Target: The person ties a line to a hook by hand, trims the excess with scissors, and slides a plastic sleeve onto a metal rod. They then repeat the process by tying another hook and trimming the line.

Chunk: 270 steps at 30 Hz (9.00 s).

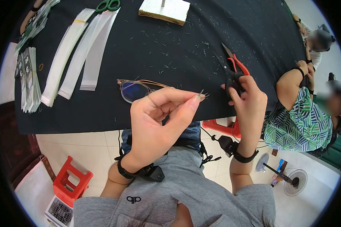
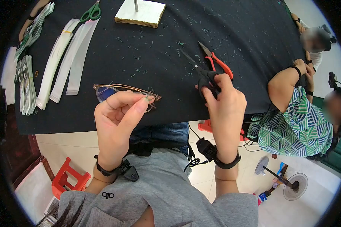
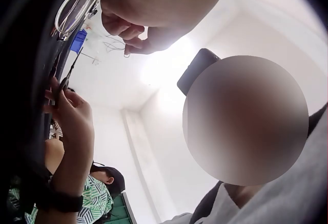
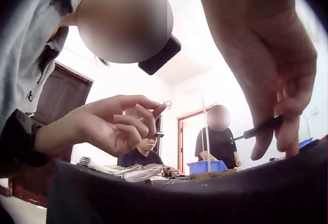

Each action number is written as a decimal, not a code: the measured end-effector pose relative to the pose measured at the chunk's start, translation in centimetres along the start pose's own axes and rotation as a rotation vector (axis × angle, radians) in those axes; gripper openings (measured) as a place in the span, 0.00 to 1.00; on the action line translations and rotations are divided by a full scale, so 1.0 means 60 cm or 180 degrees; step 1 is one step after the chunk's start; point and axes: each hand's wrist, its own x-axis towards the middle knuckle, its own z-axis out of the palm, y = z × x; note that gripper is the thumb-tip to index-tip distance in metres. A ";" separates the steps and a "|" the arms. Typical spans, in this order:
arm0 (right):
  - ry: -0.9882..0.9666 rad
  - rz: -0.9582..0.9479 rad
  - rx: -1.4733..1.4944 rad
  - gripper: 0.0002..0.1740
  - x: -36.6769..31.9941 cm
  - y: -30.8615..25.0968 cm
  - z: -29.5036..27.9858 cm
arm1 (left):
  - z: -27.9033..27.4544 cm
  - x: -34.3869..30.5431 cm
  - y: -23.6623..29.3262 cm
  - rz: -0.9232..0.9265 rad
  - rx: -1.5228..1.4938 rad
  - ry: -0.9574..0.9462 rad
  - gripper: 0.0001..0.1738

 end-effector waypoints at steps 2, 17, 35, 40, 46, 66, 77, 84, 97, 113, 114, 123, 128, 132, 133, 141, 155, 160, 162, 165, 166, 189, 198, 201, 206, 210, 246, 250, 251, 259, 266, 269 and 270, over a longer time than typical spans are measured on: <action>0.0192 -0.0405 -0.0305 0.14 0.003 0.001 0.010 | -0.001 -0.002 0.002 -0.0056 0.0030 -0.0018 0.05; -0.0642 -0.1875 0.2555 0.12 -0.001 -0.074 0.004 | -0.008 0.002 0.000 -0.0109 -0.0464 -0.0229 0.08; -0.0733 -0.2226 0.2702 0.12 0.011 -0.057 -0.002 | -0.010 0.007 -0.004 -0.0125 0.0057 -0.0471 0.06; -0.0784 -0.2239 0.2670 0.12 0.011 -0.055 -0.003 | -0.016 0.014 -0.011 0.0331 0.0564 -0.0598 0.06; -0.0818 -0.2176 0.2682 0.12 0.008 -0.053 -0.004 | -0.013 0.014 -0.017 0.0524 0.0697 -0.0585 0.05; -0.0794 -0.2089 0.2645 0.12 0.002 -0.053 -0.006 | -0.020 0.013 -0.009 0.0169 0.0621 -0.0726 0.07; -0.0745 -0.2087 0.2516 0.11 -0.004 -0.054 -0.008 | -0.012 0.008 -0.006 -0.0115 0.0348 -0.0645 0.06; -0.0800 -0.2198 0.2449 0.12 -0.005 -0.059 -0.008 | -0.023 0.010 -0.006 -0.0381 0.0152 -0.0803 0.05; -0.1068 -0.1838 0.2618 0.10 -0.001 -0.054 -0.004 | -0.025 0.009 -0.008 -0.0061 0.0255 -0.0900 0.05; -0.0394 -0.1813 0.2329 0.07 -0.012 -0.096 -0.086 | -0.111 -0.010 0.077 0.0555 -0.0349 -0.1249 0.13; -0.0360 -0.1865 0.2340 0.06 -0.007 -0.099 -0.096 | -0.118 -0.009 0.097 0.0718 -0.0287 -0.1280 0.13; -0.0174 -0.2913 0.1683 0.01 0.145 -0.277 -0.194 | -0.124 0.115 0.293 0.2608 0.2688 -0.0232 0.07; -0.0121 -0.3031 0.1280 0.04 0.304 -0.354 -0.182 | -0.157 0.241 0.347 0.3101 0.3369 -0.0038 0.09; -0.0380 -0.2681 0.1365 0.03 0.345 -0.366 -0.161 | -0.166 0.274 0.340 0.2702 0.3561 -0.0142 0.10; -0.0542 -0.2562 0.1393 0.03 0.346 -0.365 -0.157 | -0.165 0.273 0.337 0.2571 0.3539 -0.0136 0.10; -0.0686 -0.2592 0.1293 0.03 0.353 -0.361 -0.141 | -0.172 0.289 0.308 0.2297 0.3420 -0.0319 0.10; -0.0581 -0.2650 0.1289 0.02 0.357 -0.358 -0.131 | -0.173 0.299 0.288 0.2157 0.3367 -0.0388 0.11; -0.0517 -0.2769 0.1240 0.03 0.357 -0.353 -0.132 | -0.166 0.318 0.252 0.1480 0.2849 -0.0660 0.13; -0.0631 -0.2695 0.1415 0.05 0.359 -0.352 -0.129 | -0.169 0.339 0.231 0.1378 0.2700 -0.0907 0.14; -0.0666 -0.2647 0.1271 0.05 0.362 -0.347 -0.129 | -0.171 0.369 0.208 0.1183 0.2437 -0.1416 0.22; -0.0693 -0.2667 0.1286 0.06 0.363 -0.345 -0.129 | -0.169 0.377 0.201 0.0974 0.2203 -0.1447 0.27; 0.0158 -0.3713 -0.0520 0.27 0.215 -0.279 0.218 | -0.141 0.377 0.186 0.0957 0.2263 -0.1444 0.18; -0.0243 -0.3471 -0.0688 0.24 0.219 -0.275 0.275 | -0.137 0.372 0.189 0.1022 0.2474 -0.1293 0.18; -0.0281 -0.3411 -0.0571 0.23 0.221 -0.275 0.275 | -0.140 0.374 0.190 0.1099 0.2481 -0.1346 0.19; -0.0446 -0.3341 -0.0562 0.21 0.215 -0.283 0.270 | -0.137 0.372 0.189 0.1173 0.2449 -0.1316 0.16; -0.0203 -0.3346 -0.0419 0.18 0.211 -0.288 0.263 | -0.137 0.376 0.187 0.1078 0.2444 -0.1304 0.16; -0.1564 -0.0051 0.4126 0.11 0.244 -0.125 -0.020 | -0.132 0.369 0.191 0.1035 0.2450 -0.1267 0.17; -0.1212 -0.0455 0.3905 0.12 0.269 -0.157 -0.048 | -0.126 0.363 0.192 0.1010 0.2516 -0.1270 0.17; -0.1091 -0.0568 0.3856 0.12 0.278 -0.174 -0.062 | -0.125 0.364 0.192 0.0997 0.2525 -0.1273 0.17; -0.0331 -0.1586 0.3333 0.16 0.349 -0.296 -0.131 | -0.127 0.367 0.187 0.1008 0.2544 -0.1333 0.16; -0.0412 -0.1917 0.3160 0.18 0.382 -0.339 -0.125 | -0.130 0.369 0.185 0.1015 0.2478 -0.1341 0.16; -0.0441 -0.1957 0.2972 0.18 0.381 -0.343 -0.125 | -0.129 0.367 0.187 0.1008 0.2475 -0.1341 0.16; -0.0437 -0.1945 0.2891 0.18 0.377 -0.344 -0.126 | -0.129 0.366 0.188 0.1007 0.2472 -0.1336 0.16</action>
